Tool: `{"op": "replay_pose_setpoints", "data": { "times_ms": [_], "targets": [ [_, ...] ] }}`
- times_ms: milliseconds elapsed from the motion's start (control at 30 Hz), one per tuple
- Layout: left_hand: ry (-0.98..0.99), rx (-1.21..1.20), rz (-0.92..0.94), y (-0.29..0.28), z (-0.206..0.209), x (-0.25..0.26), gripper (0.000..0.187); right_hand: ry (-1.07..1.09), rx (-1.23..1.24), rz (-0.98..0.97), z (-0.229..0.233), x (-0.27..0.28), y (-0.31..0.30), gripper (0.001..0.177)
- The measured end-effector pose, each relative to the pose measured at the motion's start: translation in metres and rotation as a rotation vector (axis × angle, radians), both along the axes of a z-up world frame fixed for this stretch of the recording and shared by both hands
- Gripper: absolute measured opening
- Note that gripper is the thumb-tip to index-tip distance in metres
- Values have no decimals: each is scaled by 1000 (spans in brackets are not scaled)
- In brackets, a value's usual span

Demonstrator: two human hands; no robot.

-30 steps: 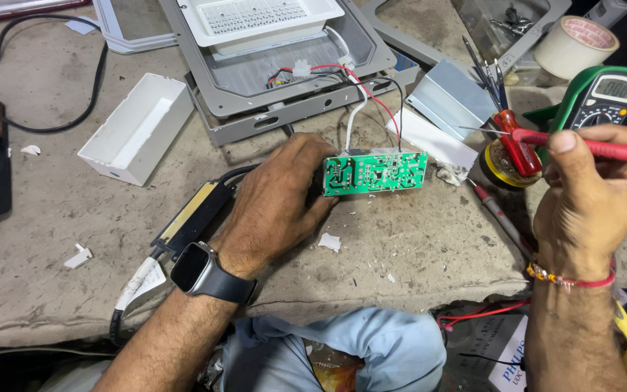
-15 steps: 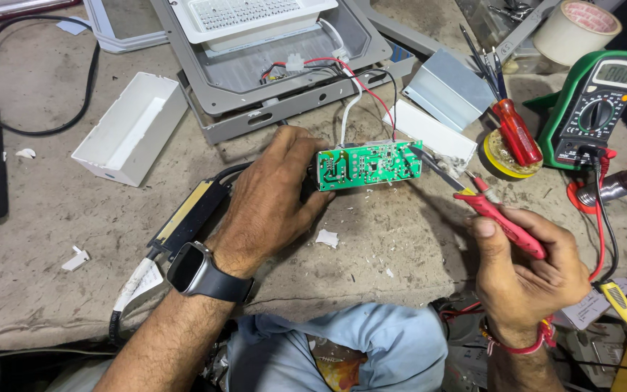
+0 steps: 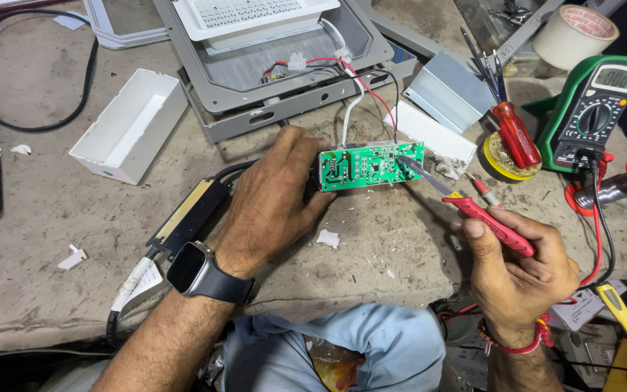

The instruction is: The person uses a red-handled screwdriver to adjust components on a small green circuit board, then flips the board and continues adjusting components on the opposite side. The work is performed on a cluttered workbench with various tools and electronic parts nearby.

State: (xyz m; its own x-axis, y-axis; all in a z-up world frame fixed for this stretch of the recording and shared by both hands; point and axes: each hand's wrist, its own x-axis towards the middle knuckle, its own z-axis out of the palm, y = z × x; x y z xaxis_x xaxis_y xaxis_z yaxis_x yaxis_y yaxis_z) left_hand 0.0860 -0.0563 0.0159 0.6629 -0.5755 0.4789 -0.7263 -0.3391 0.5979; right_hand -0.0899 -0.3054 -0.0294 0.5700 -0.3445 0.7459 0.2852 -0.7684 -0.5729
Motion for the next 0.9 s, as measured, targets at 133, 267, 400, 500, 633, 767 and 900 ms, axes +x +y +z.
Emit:
{"op": "replay_pose_setpoints", "data": {
  "times_ms": [133, 267, 400, 500, 633, 767, 900],
  "targets": [
    [-13, 8, 8, 0, -1, 0, 52, 24, -40, -40, 2, 1, 1, 21],
    [-22, 12, 6, 0, -3, 1, 52, 31, -61, -52, 3, 1, 1, 22],
    [-68, -14, -18, 0, -5, 2, 53, 40, -99, -102, 2, 0, 0, 23],
    [-56, -7, -21, -1, -5, 2, 52, 19, -87, -74, -1, 0, -2, 23],
    [-24, 15, -8, -1, -6, 3, 51, 17, -111, -83, -4, -1, -3, 24],
    [-44, 1, -10, -1, -6, 3, 52, 31, -111, -101, 0, 0, 0, 25],
    [-38, 10, -7, -1, -6, 3, 52, 60, -99, -176, 7, 2, 5, 26]
  ]
}}
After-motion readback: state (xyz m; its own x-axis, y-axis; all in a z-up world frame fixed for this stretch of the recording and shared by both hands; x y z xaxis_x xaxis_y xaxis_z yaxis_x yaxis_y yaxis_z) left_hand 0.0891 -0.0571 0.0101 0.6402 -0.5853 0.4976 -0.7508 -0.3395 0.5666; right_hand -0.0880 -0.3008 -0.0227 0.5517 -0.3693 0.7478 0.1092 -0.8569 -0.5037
